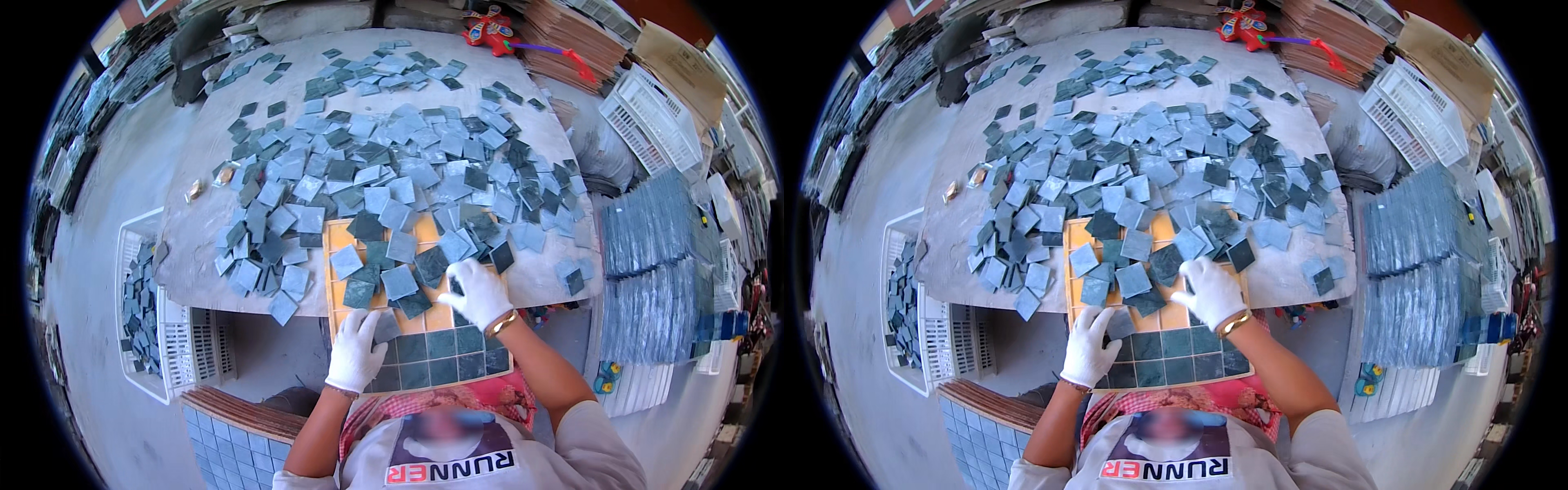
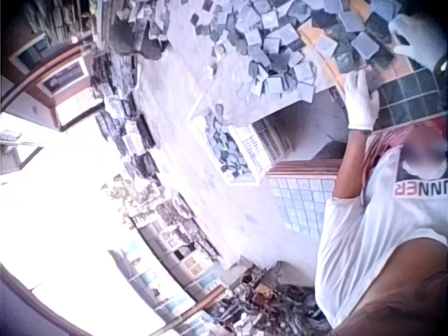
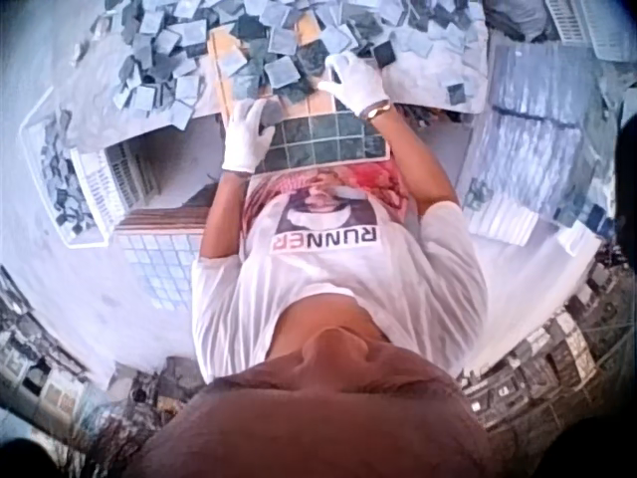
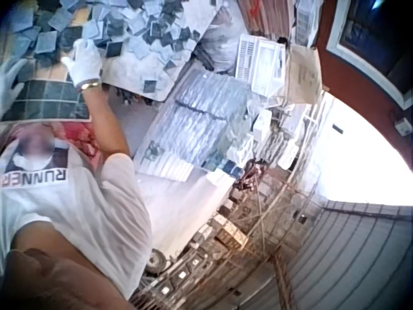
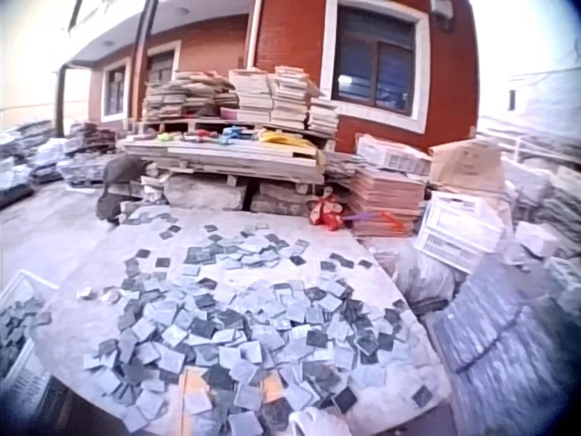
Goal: The person picks small square tiles from a large pile on the floor and places them one by one into a grid on a wooden board. The person continues filling the grid until it is nearly complete, then lifts the board to show the arranged tiles.
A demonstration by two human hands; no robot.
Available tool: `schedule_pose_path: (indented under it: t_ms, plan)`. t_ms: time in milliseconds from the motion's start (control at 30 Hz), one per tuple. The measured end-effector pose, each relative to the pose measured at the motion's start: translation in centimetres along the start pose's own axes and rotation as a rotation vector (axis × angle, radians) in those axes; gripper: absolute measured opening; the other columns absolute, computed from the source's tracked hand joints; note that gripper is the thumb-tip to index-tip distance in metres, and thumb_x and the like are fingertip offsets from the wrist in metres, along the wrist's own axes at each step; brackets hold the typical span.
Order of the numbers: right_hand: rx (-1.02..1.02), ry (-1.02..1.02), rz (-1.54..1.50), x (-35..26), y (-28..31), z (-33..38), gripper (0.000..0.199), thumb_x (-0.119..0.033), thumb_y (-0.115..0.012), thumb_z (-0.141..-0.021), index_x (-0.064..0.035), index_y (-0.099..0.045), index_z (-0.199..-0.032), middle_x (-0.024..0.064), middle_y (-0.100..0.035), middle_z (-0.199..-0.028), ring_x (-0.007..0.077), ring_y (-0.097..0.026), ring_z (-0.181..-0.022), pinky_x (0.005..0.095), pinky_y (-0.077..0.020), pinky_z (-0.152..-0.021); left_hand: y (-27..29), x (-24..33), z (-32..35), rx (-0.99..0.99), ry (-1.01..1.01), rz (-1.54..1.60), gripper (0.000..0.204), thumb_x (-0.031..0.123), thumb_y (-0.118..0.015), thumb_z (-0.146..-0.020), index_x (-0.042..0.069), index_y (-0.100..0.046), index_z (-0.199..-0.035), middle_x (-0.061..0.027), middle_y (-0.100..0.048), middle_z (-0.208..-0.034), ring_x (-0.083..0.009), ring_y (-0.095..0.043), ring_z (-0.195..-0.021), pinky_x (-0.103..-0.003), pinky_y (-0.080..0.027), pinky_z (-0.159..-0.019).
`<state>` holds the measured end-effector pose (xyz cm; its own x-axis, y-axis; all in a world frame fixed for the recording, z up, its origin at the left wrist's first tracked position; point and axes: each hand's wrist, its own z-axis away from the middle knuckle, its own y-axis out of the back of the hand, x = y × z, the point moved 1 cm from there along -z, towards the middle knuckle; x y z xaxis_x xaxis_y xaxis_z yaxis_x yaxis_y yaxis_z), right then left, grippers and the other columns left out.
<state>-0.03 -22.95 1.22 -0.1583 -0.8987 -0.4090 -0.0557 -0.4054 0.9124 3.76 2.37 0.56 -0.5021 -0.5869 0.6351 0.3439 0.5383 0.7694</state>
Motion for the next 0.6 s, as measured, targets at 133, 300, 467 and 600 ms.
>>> schedule_pose_path:
  t_ms: [133, 300, 467, 600]
  plan:
    - [-0.035, -0.012, 0.108, -5.1, -1.5, 0.8, 0.064, -0.052, -0.072, -0.069, -0.0091, -0.048, -0.109, 0.0117, -0.055, -0.09, 0.0315, -0.062, -0.079, 0.0398, -0.0516, -0.064, -0.3, 0.2, -0.3, -0.094, 0.002, 0.009, 0.056, 0.008, -0.073, -0.067, 0.004, -0.054, -0.121, -0.0158, -0.054, -0.112, -0.0358, -0.053, -0.104, -0.041, -0.045, -0.089]
    - [-0.063, -0.139, 0.07, -5.9, -2.4, 0.7, 0.06, -0.037, -0.07, -0.075, -0.0064, -0.044, -0.119, 0.0151, -0.057, -0.102, 0.0381, -0.062, -0.086, 0.0449, -0.0516, -0.073, -0.3, -0.5, 0.2, -0.04, -0.005, 0.046, 0.05, 0.006, -0.07, -0.071, 0.002, -0.055, -0.119, -0.0179, -0.056, -0.115, -0.0363, -0.055, -0.105, -0.041, -0.046, -0.09]
    - [-0.129, 0.072, -0.398, -0.3, -0.4, 1.8, 0.03, -0.023, -0.056, -0.086, -0.0011, -0.057, -0.108, 0.0178, -0.064, -0.096, 0.0362, -0.062, -0.088, 0.0443, -0.05, -0.077, 1.2, -1.8, 0.6, -0.005, 0.013, 0.293, 0.02, 0.006, -0.057, -0.084, -0.002, -0.064, -0.101, -0.0153, -0.066, -0.087, -0.0289, -0.066, -0.074, -0.033, -0.053, -0.071]
    - [-0.23, -0.135, -0.644, 0.5, 1.0, 1.7, 0.022, -0.018, -0.053, -0.093, -0.004, -0.063, -0.107, 0.012, -0.067, -0.087, 0.0206, -0.065, -0.068, 0.0312, -0.0505, -0.062, 0.7, -2.8, -0.2, -0.082, 0.195, 0.364, 0.022, 0.007, -0.054, -0.089, -0.001, -0.064, -0.106, -0.0089, -0.062, -0.071, -0.0131, -0.062, -0.06, -0.026, -0.05, -0.058]
